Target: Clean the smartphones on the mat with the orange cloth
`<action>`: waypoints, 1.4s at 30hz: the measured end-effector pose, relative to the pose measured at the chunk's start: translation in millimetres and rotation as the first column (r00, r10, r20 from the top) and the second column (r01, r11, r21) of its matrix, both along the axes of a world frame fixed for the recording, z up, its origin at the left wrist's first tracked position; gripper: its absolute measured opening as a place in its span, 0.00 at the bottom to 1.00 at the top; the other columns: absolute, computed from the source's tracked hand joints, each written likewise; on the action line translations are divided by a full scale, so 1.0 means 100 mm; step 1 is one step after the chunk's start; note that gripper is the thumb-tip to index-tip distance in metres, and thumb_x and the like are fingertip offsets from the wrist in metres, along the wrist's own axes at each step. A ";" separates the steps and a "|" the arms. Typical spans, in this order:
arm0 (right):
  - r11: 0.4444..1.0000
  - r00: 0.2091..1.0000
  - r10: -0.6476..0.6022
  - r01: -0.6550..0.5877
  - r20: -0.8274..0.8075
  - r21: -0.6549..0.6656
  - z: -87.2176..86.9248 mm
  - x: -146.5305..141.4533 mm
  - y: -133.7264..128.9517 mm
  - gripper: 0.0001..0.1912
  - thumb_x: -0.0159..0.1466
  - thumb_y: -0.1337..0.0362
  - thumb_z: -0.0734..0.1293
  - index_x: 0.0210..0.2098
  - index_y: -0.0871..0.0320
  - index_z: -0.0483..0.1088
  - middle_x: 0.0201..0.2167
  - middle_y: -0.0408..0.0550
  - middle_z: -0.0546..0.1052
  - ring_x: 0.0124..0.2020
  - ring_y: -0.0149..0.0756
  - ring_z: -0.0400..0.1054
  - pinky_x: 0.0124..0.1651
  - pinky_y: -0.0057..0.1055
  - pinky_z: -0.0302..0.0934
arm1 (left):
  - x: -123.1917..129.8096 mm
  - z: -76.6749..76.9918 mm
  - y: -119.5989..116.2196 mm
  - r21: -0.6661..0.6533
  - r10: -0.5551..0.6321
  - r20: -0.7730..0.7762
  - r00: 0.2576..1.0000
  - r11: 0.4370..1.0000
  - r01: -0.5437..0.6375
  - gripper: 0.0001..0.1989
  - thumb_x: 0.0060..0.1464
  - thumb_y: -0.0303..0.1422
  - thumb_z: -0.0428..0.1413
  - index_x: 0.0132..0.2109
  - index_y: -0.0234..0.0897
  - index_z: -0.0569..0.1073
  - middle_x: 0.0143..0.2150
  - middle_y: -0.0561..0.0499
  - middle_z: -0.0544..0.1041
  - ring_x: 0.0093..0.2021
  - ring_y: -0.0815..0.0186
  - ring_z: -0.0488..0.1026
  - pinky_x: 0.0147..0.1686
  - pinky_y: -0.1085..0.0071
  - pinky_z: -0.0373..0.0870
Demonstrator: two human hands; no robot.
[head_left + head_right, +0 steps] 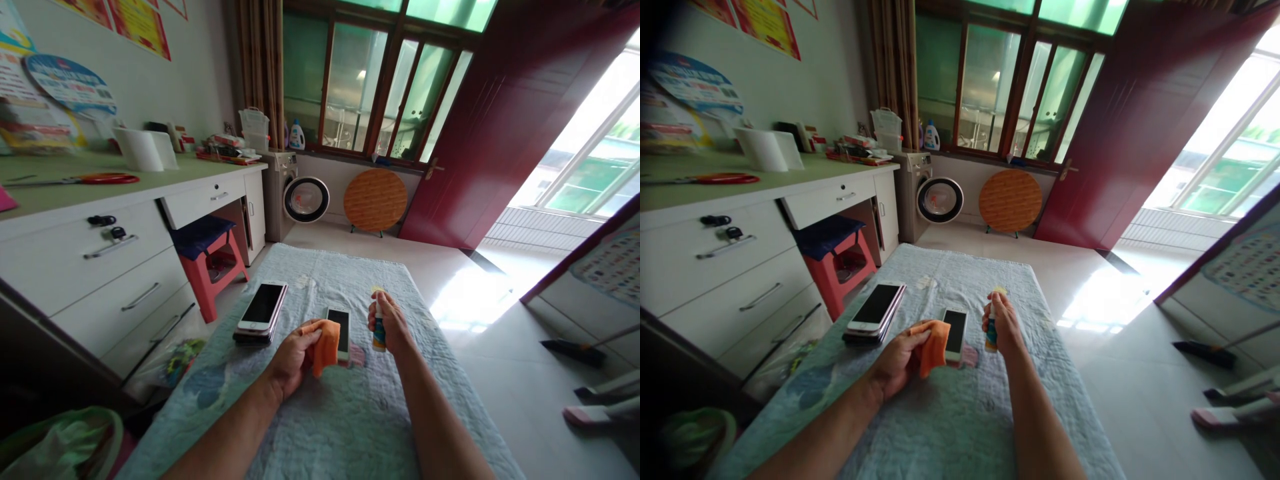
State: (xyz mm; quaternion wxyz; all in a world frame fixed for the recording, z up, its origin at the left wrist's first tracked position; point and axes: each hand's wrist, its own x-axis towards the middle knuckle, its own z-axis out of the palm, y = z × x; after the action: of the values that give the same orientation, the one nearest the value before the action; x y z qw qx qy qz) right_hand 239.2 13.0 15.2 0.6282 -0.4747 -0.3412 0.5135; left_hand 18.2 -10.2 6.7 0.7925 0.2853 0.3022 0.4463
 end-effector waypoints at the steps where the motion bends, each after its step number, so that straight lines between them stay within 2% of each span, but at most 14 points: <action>1: 1.000 1.000 0.008 -0.008 -0.007 -0.008 0.02 -0.01 -0.01 0.19 0.57 0.47 0.67 0.36 0.53 0.61 0.18 0.33 0.65 0.15 0.25 0.57 0.15 0.21 0.54 | 0.00 0.01 0.00 -0.003 0.004 0.001 1.000 1.000 -0.004 0.13 0.47 0.28 0.63 0.43 0.33 0.77 0.34 0.49 0.79 0.31 0.67 0.76 0.31 0.75 0.70; 4: 1.000 1.000 0.009 -0.008 0.017 -0.016 0.04 -0.02 -0.01 0.20 0.57 0.46 0.67 0.37 0.52 0.61 0.19 0.34 0.67 0.15 0.25 0.58 0.15 0.21 0.54 | -0.01 0.01 0.00 -0.012 0.012 -0.005 1.000 1.000 -0.012 0.12 0.47 0.28 0.63 0.42 0.33 0.77 0.34 0.49 0.79 0.31 0.68 0.75 0.30 0.76 0.70; 7: 0.998 0.995 -0.056 0.057 0.082 -0.016 0.01 0.00 0.02 0.21 0.57 0.45 0.67 0.39 0.52 0.62 0.20 0.35 0.68 0.14 0.25 0.59 0.16 0.22 0.56 | -0.01 -0.01 0.01 -0.007 0.015 -0.013 1.000 1.000 -0.015 0.13 0.48 0.28 0.62 0.43 0.33 0.77 0.34 0.49 0.79 0.32 0.67 0.75 0.31 0.76 0.70; 12: 0.980 0.973 -0.092 0.126 0.213 -0.151 -0.06 0.09 0.05 0.24 0.59 0.42 0.64 0.43 0.54 0.66 0.15 0.35 0.64 0.13 0.27 0.60 0.17 0.23 0.57 | -0.02 -0.06 0.02 0.021 0.004 -0.021 1.000 1.000 -0.003 0.12 0.49 0.30 0.62 0.42 0.33 0.76 0.34 0.50 0.78 0.32 0.67 0.75 0.30 0.76 0.70; 17: 0.937 0.952 -0.057 0.155 0.300 -0.313 -0.08 0.17 0.05 0.21 0.60 0.44 0.63 0.36 0.57 0.69 0.19 0.37 0.63 0.15 0.26 0.62 0.16 0.23 0.57 | -0.02 -0.06 0.02 0.016 -0.005 -0.016 1.000 1.000 0.005 0.12 0.49 0.29 0.62 0.43 0.34 0.76 0.34 0.50 0.78 0.31 0.68 0.75 0.29 0.77 0.69; 20: 0.917 0.928 -0.049 0.189 0.370 -0.352 -0.08 0.17 0.05 0.19 0.61 0.46 0.63 0.35 0.56 0.68 0.21 0.38 0.65 0.15 0.25 0.62 0.16 0.23 0.58 | -0.02 -0.06 0.03 0.025 -0.006 0.004 1.000 1.000 0.006 0.12 0.49 0.30 0.62 0.42 0.34 0.77 0.34 0.50 0.78 0.31 0.68 0.75 0.30 0.77 0.69; 23: 0.934 0.933 -0.062 0.179 0.355 -0.309 -0.06 0.15 0.07 0.17 0.61 0.47 0.62 0.39 0.54 0.66 0.20 0.35 0.64 0.14 0.25 0.62 0.16 0.23 0.57 | -0.02 -0.06 0.03 0.027 -0.002 0.009 1.000 1.000 0.002 0.12 0.48 0.29 0.62 0.42 0.33 0.77 0.34 0.50 0.78 0.31 0.68 0.75 0.30 0.77 0.69; 27: 0.962 0.963 -0.072 0.136 0.261 -0.237 -0.07 0.13 0.07 0.19 0.59 0.45 0.63 0.43 0.51 0.64 0.18 0.32 0.63 0.13 0.25 0.59 0.15 0.22 0.55 | -0.02 -0.06 0.02 0.020 0.002 0.002 1.000 1.000 -0.002 0.12 0.49 0.30 0.62 0.43 0.33 0.76 0.34 0.50 0.78 0.30 0.68 0.75 0.30 0.76 0.70; 34: 0.986 0.987 -0.067 0.087 0.144 -0.141 -0.09 0.14 0.05 0.18 0.57 0.46 0.65 0.34 0.53 0.62 0.17 0.36 0.67 0.15 0.28 0.61 0.17 0.24 0.58 | -0.03 -0.03 0.02 0.015 -0.007 0.008 1.000 1.000 0.007 0.11 0.50 0.29 0.61 0.43 0.33 0.76 0.34 0.50 0.78 0.30 0.68 0.75 0.29 0.77 0.70; 38: 1.000 0.998 0.021 -0.021 0.065 -0.004 0.11 -0.06 -0.05 0.18 0.58 0.47 0.66 0.33 0.54 0.61 0.18 0.36 0.65 0.17 0.28 0.60 0.18 0.24 0.57 | -0.01 -0.02 0.00 -0.017 -0.006 -0.002 1.000 1.000 0.006 0.12 0.51 0.29 0.62 0.44 0.33 0.76 0.36 0.48 0.79 0.32 0.66 0.76 0.31 0.74 0.72; 42: 0.982 0.989 0.085 -0.105 0.123 0.159 0.38 -0.42 -0.21 0.17 0.62 0.46 0.62 0.34 0.54 0.63 0.20 0.38 0.67 0.19 0.29 0.61 0.21 0.25 0.58 | 0.06 -0.01 -0.04 0.004 -0.038 0.029 0.999 0.999 0.038 0.13 0.53 0.31 0.61 0.46 0.33 0.76 0.39 0.46 0.80 0.35 0.63 0.77 0.35 0.69 0.74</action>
State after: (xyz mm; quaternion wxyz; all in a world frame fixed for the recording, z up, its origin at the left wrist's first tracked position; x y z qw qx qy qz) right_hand 197.2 -7.9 53.4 0.6192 -0.4331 -0.4408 0.4844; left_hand 24.0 -13.9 6.1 0.8046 0.2859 0.2843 0.4360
